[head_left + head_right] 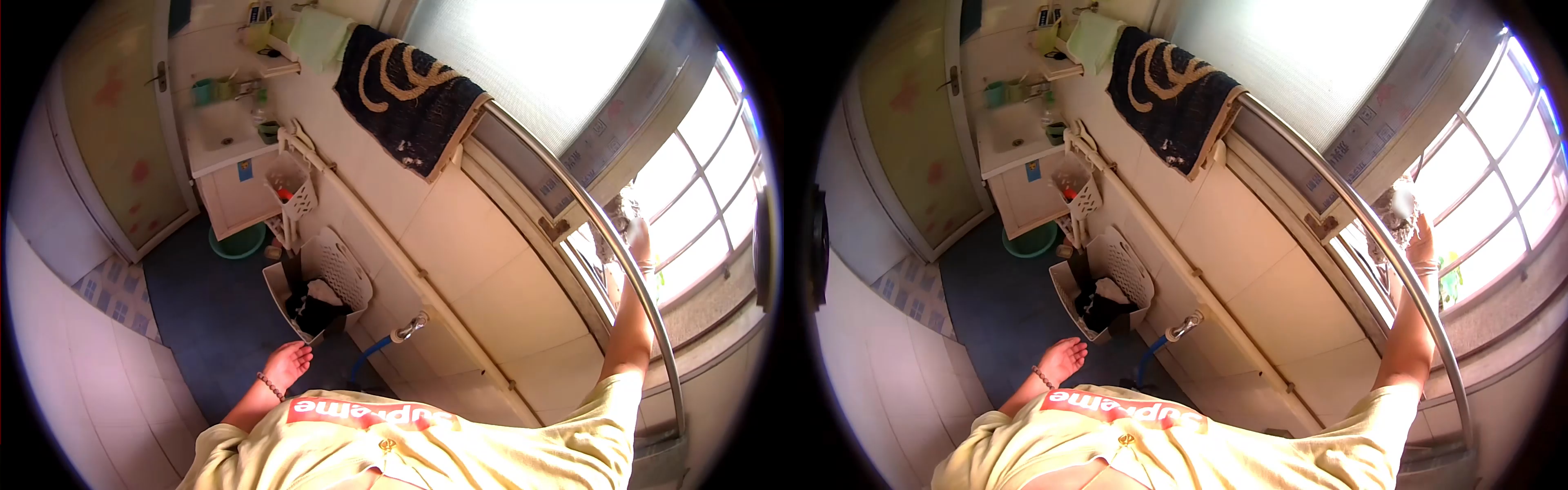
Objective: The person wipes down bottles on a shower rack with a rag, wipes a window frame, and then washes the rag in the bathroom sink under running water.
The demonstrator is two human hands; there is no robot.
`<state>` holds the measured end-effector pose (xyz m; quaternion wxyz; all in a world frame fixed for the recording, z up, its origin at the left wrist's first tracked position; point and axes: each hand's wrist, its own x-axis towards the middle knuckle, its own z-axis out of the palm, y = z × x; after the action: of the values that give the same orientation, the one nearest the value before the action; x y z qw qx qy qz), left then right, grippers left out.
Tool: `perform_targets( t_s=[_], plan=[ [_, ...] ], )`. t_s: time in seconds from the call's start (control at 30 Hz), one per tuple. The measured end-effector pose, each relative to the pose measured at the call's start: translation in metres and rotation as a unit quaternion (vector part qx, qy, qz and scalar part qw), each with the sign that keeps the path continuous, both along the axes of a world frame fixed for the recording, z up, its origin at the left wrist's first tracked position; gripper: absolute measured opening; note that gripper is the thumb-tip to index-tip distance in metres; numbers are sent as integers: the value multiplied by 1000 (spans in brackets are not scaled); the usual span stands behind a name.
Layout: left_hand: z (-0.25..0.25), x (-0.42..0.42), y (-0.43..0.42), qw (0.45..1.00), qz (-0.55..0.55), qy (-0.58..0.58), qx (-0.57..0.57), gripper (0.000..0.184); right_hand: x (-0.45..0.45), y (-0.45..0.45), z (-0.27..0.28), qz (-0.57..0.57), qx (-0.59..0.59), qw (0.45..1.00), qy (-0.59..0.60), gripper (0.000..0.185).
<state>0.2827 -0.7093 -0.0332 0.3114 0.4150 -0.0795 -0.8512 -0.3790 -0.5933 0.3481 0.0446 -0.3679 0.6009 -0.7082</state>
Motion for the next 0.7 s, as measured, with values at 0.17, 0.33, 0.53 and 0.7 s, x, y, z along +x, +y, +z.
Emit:
perform_targets(
  t_s=[0.17, 0.33, 0.53, 0.7],
  plan=[
    [-5, -7, -21, 999, -14, 31, -18, 9, 78, 28, 20, 161, 70, 979, 105, 30],
    [-13, -12, -35, 999, -40, 25, -9, 10, 82, 76, 32, 137, 134, 973, 130, 52],
    [1, -28, -45, 997, -66, 26, -17, 9, 206, 23, 46, 85, 243, 859, 442, 39],
    [-4, -22, -40, 997, -70, 35, -11, 8, 260, -3, 62, 11, 379, 892, 247, 40]
  ],
)
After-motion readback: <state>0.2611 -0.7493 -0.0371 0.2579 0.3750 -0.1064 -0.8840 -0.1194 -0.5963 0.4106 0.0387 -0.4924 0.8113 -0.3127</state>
